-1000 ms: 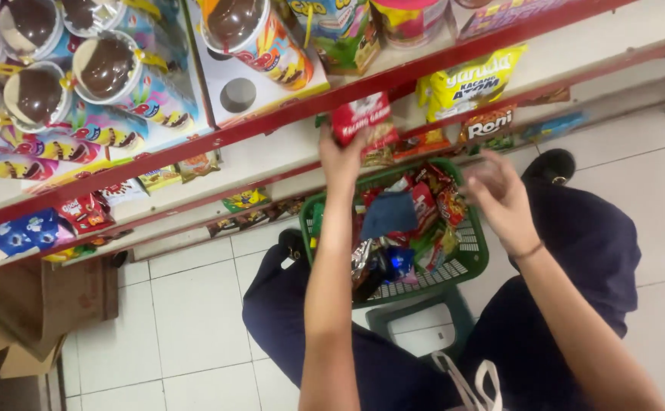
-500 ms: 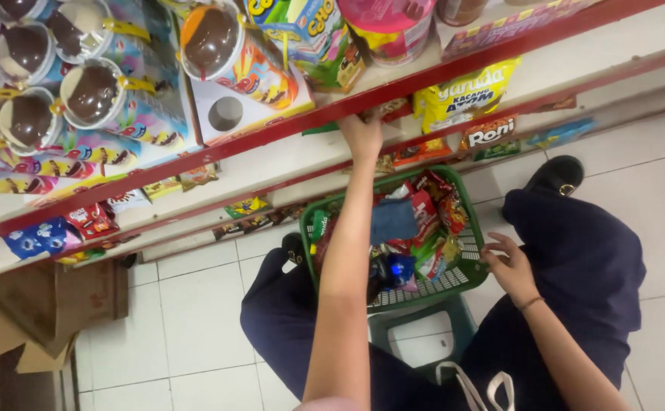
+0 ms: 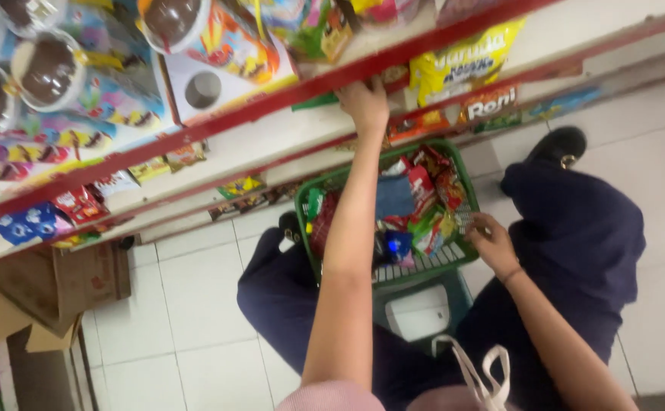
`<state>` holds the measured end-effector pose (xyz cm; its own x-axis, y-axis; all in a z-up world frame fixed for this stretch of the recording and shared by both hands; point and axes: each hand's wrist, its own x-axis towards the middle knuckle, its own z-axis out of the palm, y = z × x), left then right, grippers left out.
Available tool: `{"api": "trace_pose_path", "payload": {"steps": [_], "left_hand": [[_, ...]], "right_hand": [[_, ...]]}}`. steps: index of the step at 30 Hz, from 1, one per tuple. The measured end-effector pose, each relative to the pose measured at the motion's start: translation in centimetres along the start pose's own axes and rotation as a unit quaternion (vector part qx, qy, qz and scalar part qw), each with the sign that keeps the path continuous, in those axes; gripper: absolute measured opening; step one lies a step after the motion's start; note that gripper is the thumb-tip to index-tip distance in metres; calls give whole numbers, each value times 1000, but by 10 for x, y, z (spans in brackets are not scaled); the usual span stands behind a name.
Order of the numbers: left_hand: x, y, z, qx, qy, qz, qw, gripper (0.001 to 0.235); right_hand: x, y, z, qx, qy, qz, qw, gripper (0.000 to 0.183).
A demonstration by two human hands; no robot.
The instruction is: The person sits on a low stool in a store aisle and repeatedly wipes the surfaces of various snack packages with a blue cloth. They pick up each package from a green basket, wipe it, and place it back into the basket or onto the shelf.
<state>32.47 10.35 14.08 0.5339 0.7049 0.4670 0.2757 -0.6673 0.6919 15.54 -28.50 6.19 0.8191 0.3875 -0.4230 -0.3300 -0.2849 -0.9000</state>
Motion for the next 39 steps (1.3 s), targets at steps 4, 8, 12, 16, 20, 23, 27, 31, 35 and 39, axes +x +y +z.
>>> {"api": "trace_pose_path", "payload": {"steps": [4,8,12,16,20,23,27,31,35,39], "left_hand": [[-6,28,-42,38,-8,-33,999,58],[-53,53,-143,-89,-9,71,993,59],[-146,-23,-217,36,-70,45,996,56],[-220,-106,-267,252,-132,-156,946,78],[-312,-273,-250,235,-288,-356,858,89],[-302,-242,-249,228,-335,-344,847,90],[-314,-243,-236,266,-365,-347,822,101],[-319,-230,-229,274,-402,-341,805,104],[-323,-213,-229,225,-398,-346,819,113],[-327,-220,-225,225,-399,-337,822,115]], "right_hand": [[-1,-12,6,-24,45,22,998,48],[18,23,-6,-175,145,-28,973,61],[38,60,-12,-261,158,-6,952,71],[51,81,-15,-333,117,54,934,84],[62,113,-22,-382,86,76,917,88],[46,71,-9,-394,106,68,911,87],[44,17,11,-421,117,44,898,79],[62,-7,26,-475,87,-4,876,71],[93,-35,39,-461,50,0,886,81],[153,36,35,-390,33,-59,918,89]]}}
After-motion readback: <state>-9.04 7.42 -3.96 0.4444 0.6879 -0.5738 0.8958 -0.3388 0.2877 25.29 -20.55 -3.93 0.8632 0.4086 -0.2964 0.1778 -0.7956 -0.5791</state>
